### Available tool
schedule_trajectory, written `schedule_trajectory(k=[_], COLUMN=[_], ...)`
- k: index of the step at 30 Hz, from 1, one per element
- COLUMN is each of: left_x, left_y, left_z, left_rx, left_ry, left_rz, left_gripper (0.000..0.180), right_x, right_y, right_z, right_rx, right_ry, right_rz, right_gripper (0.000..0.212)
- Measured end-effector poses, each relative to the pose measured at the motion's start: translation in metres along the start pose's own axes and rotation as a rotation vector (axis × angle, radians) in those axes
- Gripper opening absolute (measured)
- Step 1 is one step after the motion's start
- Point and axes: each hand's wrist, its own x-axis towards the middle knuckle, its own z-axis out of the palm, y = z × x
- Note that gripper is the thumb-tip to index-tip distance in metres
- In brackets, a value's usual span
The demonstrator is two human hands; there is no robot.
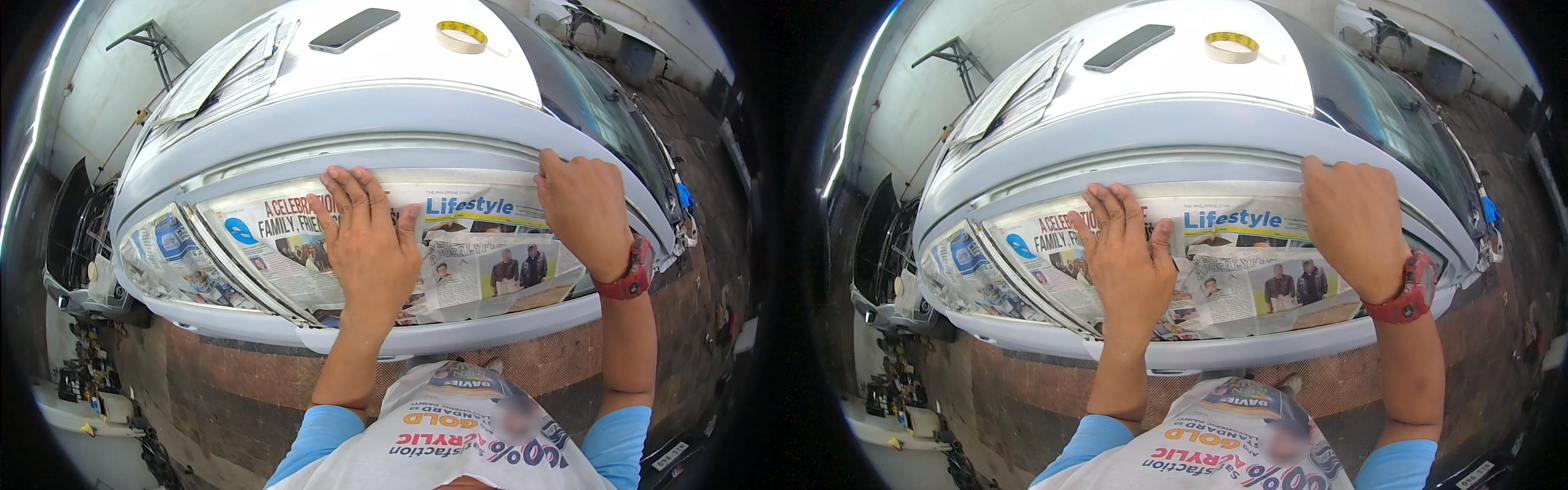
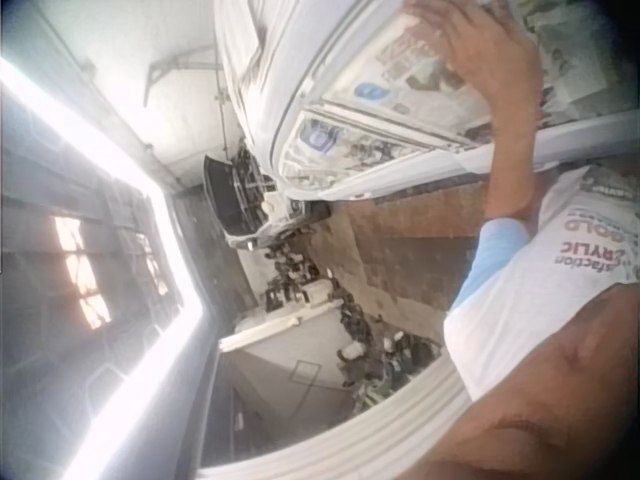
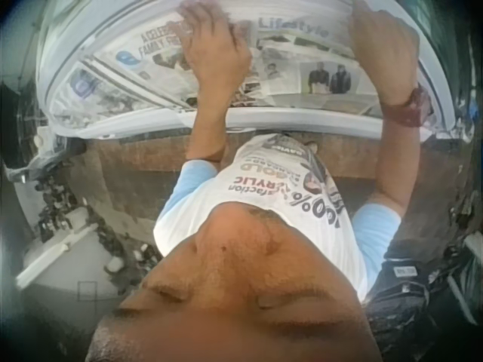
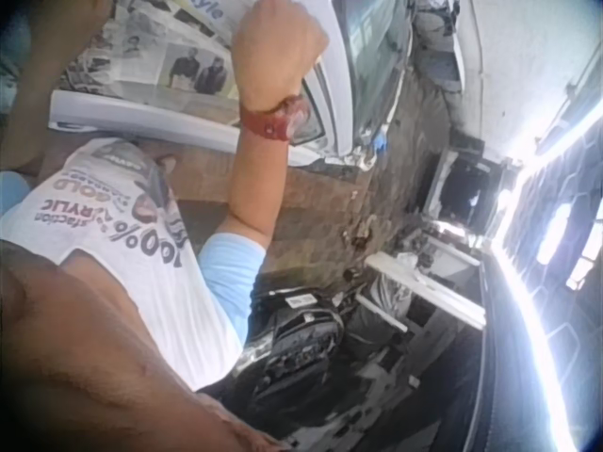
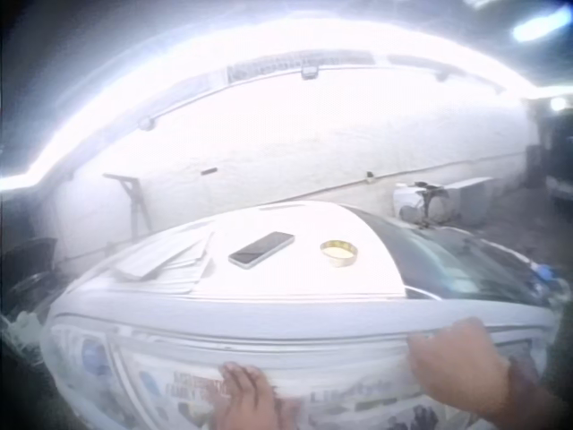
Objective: The person places newspaper sheets over a white car door and secures them with masking tape. They smooth the paper and tape along the door edges and window frame, then open the door to continue taping the inner edge and handle area.
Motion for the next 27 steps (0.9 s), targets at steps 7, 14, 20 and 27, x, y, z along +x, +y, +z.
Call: schedule_trajectory(k=[7,14,20,27], left_x=[0.002,0.005,-0.001,0.030], left_y=[0.012,0.029,0.037,-0.028], left_z=[0.006,0.009,0.008,-0.042], left_rx=[-0.009,-0.004,0.016,-0.181], left_ry=[0.006,-0.037,-0.052,0.180], left_rz=[0.038,0.053,0.139,0.207], left_gripper=[0.079,0.075,0.068,0.084], right_x=[0.005,-0.002,0.000,-0.004], right_y=[-0.010,0.007,0.002,0.003], right_z=[-0.007,0.001,0.002,0.007], right_rx=[-0.035,0.031,0.107,0.148], right_ry=[-0.043,0.027,0.063,0.100], right_rz=[0.009,-0.019,-0.053,-0.009], right_gripper=[0.006,0.011,0.009,0.010])
